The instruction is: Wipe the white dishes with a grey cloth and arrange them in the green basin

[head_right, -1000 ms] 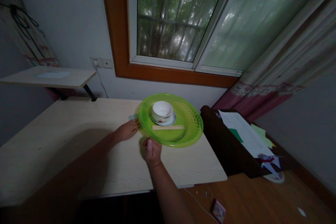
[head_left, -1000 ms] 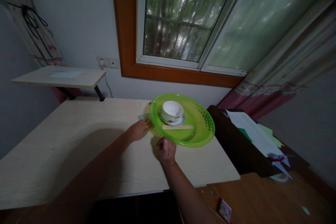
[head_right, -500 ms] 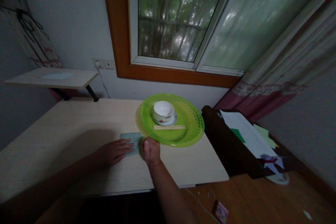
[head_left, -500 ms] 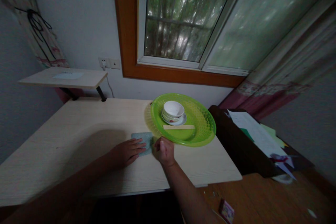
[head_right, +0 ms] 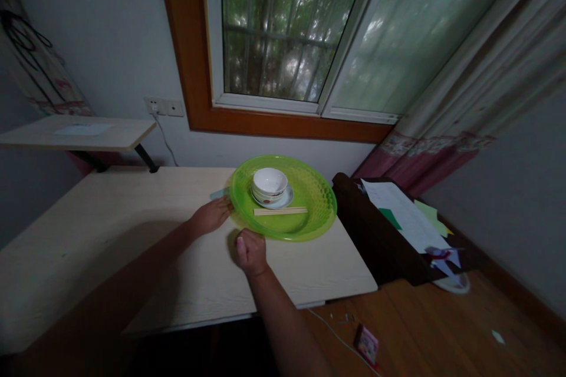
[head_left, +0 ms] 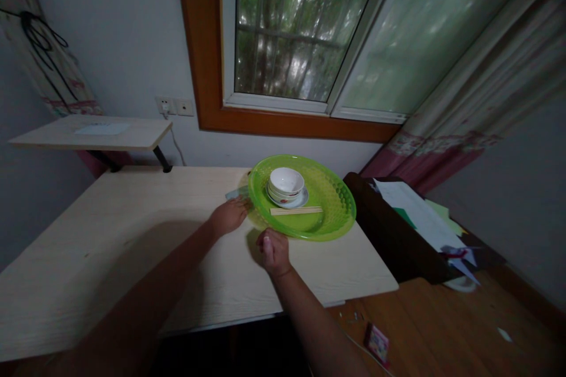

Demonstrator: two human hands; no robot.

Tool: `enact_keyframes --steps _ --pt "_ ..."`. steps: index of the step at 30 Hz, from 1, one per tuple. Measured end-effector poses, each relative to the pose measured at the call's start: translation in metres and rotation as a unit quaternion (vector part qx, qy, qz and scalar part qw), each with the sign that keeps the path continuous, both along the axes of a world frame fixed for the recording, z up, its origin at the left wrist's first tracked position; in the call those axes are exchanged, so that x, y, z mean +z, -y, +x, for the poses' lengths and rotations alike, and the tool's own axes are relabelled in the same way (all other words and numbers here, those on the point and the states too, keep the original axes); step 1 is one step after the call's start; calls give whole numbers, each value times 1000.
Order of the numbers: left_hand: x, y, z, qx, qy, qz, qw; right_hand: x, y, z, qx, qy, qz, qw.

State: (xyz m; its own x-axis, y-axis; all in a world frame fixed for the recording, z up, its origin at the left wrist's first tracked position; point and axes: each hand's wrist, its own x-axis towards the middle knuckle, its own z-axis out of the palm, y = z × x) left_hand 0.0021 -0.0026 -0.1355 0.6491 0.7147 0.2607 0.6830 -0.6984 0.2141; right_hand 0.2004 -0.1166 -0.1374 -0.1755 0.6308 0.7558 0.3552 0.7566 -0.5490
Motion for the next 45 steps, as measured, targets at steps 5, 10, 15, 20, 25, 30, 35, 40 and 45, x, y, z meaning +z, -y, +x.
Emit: enact_keyframes --steps 5,10,15,20,25,30,35,40,45 --pt "-1 43 1 -87 8 -17 996 2 2 0 -28 1 -1 1000" --pt "4 86 -20 -139 16 -54 989 3 0 -3 1 -37 -45 998" --pt "-1 96 -63 -105 40 -10 994 9 -3 -5 29 -25 -90 995" --pt "-18 86 -126 61 17 28 998 16 -1 -10 83 179 -99 975" --pt "-27 81 -157 181 -53 6 982 12 -2 -23 91 381 -132 911" --pt "-25 82 -154 224 -70 4 972 11 -4 -11 30 411 -185 892" --pt "-23 85 -152 236 -68 2 969 13 28 24 18 432 -192 881" --pt "-22 85 -151 235 -58 7 970 14 57 6 85 438 -169 879" --pt "-26 83 -152 234 -61 4 970 12 22 -50 121 434 -157 879"
